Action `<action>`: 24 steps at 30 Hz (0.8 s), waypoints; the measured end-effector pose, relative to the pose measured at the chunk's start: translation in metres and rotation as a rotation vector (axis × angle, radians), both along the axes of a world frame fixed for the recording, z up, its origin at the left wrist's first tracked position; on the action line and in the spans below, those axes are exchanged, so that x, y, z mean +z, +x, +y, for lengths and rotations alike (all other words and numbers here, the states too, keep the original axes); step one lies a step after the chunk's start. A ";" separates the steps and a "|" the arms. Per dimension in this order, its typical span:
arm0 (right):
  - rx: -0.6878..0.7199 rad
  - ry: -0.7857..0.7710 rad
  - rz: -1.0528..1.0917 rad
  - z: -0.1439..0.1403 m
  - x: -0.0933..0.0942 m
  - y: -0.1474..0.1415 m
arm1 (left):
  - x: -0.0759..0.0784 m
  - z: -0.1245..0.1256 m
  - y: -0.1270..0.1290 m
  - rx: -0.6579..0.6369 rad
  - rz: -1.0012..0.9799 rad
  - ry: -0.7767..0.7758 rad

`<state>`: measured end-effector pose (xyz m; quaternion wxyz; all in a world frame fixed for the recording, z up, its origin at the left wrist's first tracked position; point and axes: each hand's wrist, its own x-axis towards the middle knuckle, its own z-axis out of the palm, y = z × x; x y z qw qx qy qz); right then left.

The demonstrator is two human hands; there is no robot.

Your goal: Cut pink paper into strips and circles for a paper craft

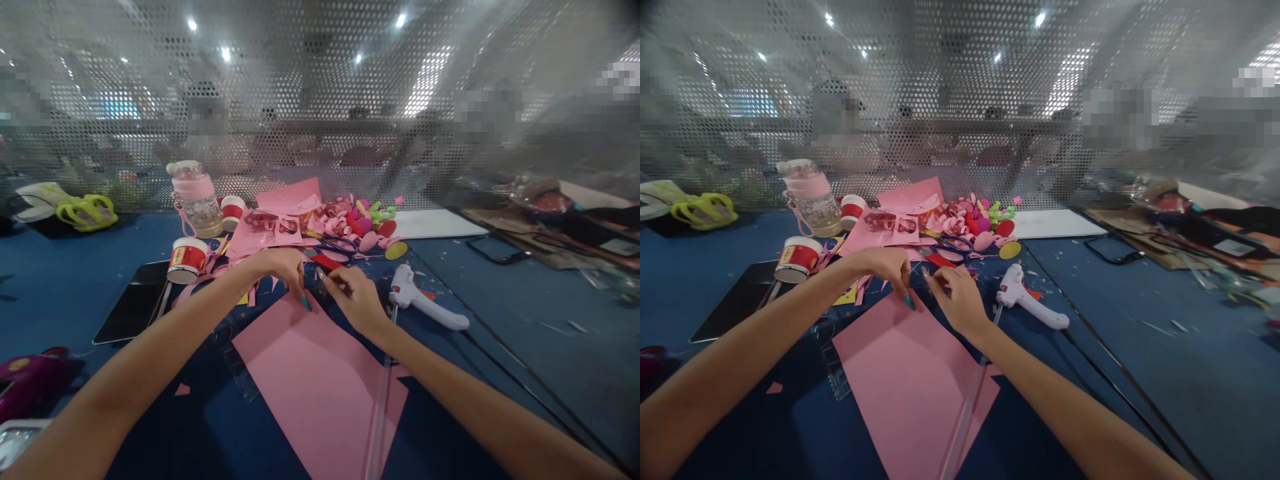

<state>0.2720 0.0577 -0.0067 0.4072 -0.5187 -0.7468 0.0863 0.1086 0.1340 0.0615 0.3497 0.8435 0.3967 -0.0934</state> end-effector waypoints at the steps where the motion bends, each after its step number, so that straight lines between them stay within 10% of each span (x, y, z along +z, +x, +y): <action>1: -0.016 0.086 -0.126 -0.003 0.002 -0.002 | 0.000 -0.001 0.000 -0.010 -0.017 -0.008; 7: -0.129 0.102 -0.462 -0.014 0.001 -0.020 | -0.005 0.002 0.004 -0.030 -0.018 0.033; 24: -0.102 -0.064 -0.068 0.007 -0.014 -0.033 | -0.005 0.013 -0.005 -0.018 0.037 0.092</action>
